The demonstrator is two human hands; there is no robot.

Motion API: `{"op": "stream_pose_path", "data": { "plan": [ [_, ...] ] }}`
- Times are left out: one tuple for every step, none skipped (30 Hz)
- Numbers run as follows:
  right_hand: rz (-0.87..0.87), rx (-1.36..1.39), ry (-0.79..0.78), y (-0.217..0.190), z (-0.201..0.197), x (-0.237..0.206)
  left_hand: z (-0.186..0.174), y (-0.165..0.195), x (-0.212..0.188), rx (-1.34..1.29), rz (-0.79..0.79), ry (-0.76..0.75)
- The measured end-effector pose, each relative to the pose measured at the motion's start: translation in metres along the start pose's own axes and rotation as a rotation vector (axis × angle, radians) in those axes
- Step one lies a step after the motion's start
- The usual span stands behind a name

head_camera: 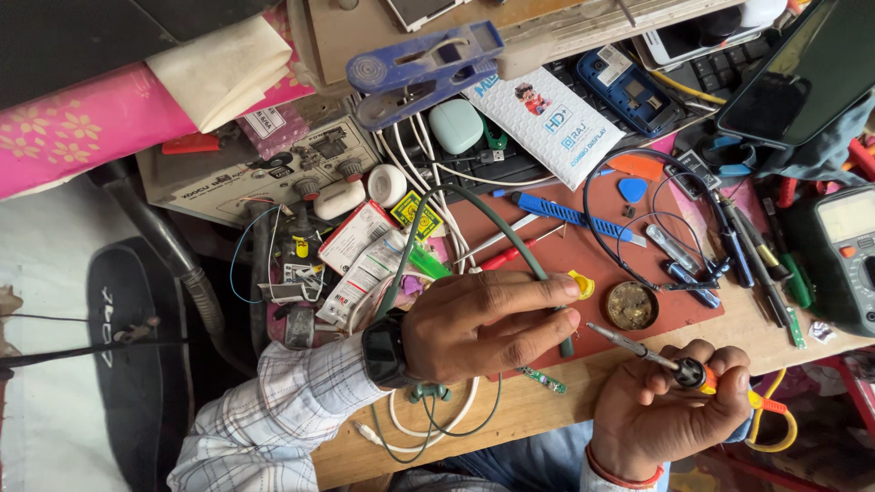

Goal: The person strips the insulation from a green cable using a utility knife, then solders a small wire to the exposed conductor using a soldering iron and solder wire. The person holds the cable steady while applying heat and solder to the joint.

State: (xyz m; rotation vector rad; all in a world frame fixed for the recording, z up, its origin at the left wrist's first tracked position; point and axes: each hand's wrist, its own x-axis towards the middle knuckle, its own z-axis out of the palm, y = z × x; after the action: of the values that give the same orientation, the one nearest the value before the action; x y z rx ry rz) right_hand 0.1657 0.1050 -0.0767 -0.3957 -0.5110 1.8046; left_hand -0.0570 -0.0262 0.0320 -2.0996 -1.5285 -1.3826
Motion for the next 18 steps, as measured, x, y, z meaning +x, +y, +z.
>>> {"op": "stream_pose_path", "data": {
  "plan": [
    [0.000, 0.002, -0.003, 0.0001, 0.0002, 0.0002, 0.0001, -0.0002, 0.0003, 0.000, 0.006, -0.004],
    [0.000, 0.005, -0.007, 0.0001, 0.0003, 0.0004, -0.0001, -0.0005, 0.0005, 0.001, 0.011, -0.007],
    [0.001, 0.007, -0.009, 0.0004, 0.0005, 0.0006, -0.0008, -0.0003, 0.0004, -0.010, 0.004, -0.010],
    [0.002, 0.008, -0.010, 0.0002, 0.0004, 0.0007, -0.0015, -0.0001, 0.0002, -0.023, -0.005, -0.012],
    [0.002, 0.008, -0.011, 0.0001, 0.0004, 0.0007, -0.0020, -0.0002, 0.0001, -0.035, -0.012, -0.014],
    [0.003, 0.006, -0.012, 0.0000, 0.0004, 0.0009, -0.0023, -0.0005, 0.0001, -0.031, -0.010, -0.014],
    [0.002, 0.004, -0.011, -0.0002, 0.0002, 0.0006, -0.0024, -0.0005, 0.0000, -0.028, -0.009, -0.015],
    [0.001, 0.003, -0.009, -0.0005, 0.0001, 0.0004, -0.0024, -0.0005, -0.0002, -0.025, -0.007, -0.015],
    [-0.003, 0.004, -0.007, -0.0001, -0.0001, 0.0002, -0.0023, -0.0007, -0.0001, -0.029, -0.007, -0.015],
    [-0.004, 0.007, -0.007, 0.0001, -0.0002, 0.0003, -0.0021, -0.0009, 0.0000, -0.032, -0.007, -0.015],
    [-0.004, 0.011, -0.007, 0.0004, -0.0004, 0.0004, -0.0020, -0.0011, 0.0001, -0.035, -0.007, -0.015],
    [-0.001, 0.017, -0.009, 0.0002, -0.0007, 0.0006, -0.0020, -0.0012, 0.0001, -0.031, -0.006, -0.016],
    [-0.001, 0.017, -0.008, 0.0000, -0.0009, 0.0006, -0.0022, -0.0013, 0.0000, -0.028, -0.005, -0.016],
    [-0.001, 0.017, -0.007, -0.0001, -0.0012, 0.0005, -0.0022, -0.0014, 0.0000, -0.026, -0.005, -0.017],
    [-0.003, 0.012, -0.003, -0.0002, -0.0013, 0.0007, -0.0024, -0.0013, -0.0001, -0.026, -0.006, -0.021],
    [-0.005, 0.010, -0.004, 0.0000, -0.0014, 0.0007, -0.0028, -0.0012, -0.0003, -0.026, -0.008, -0.025],
    [-0.006, 0.007, -0.005, 0.0002, -0.0015, 0.0008, -0.0031, -0.0009, -0.0005, -0.025, -0.010, -0.030],
    [-0.006, 0.006, -0.009, 0.0003, -0.0014, 0.0007, -0.0028, -0.0009, -0.0005, -0.037, -0.011, -0.026]
  ]
}}
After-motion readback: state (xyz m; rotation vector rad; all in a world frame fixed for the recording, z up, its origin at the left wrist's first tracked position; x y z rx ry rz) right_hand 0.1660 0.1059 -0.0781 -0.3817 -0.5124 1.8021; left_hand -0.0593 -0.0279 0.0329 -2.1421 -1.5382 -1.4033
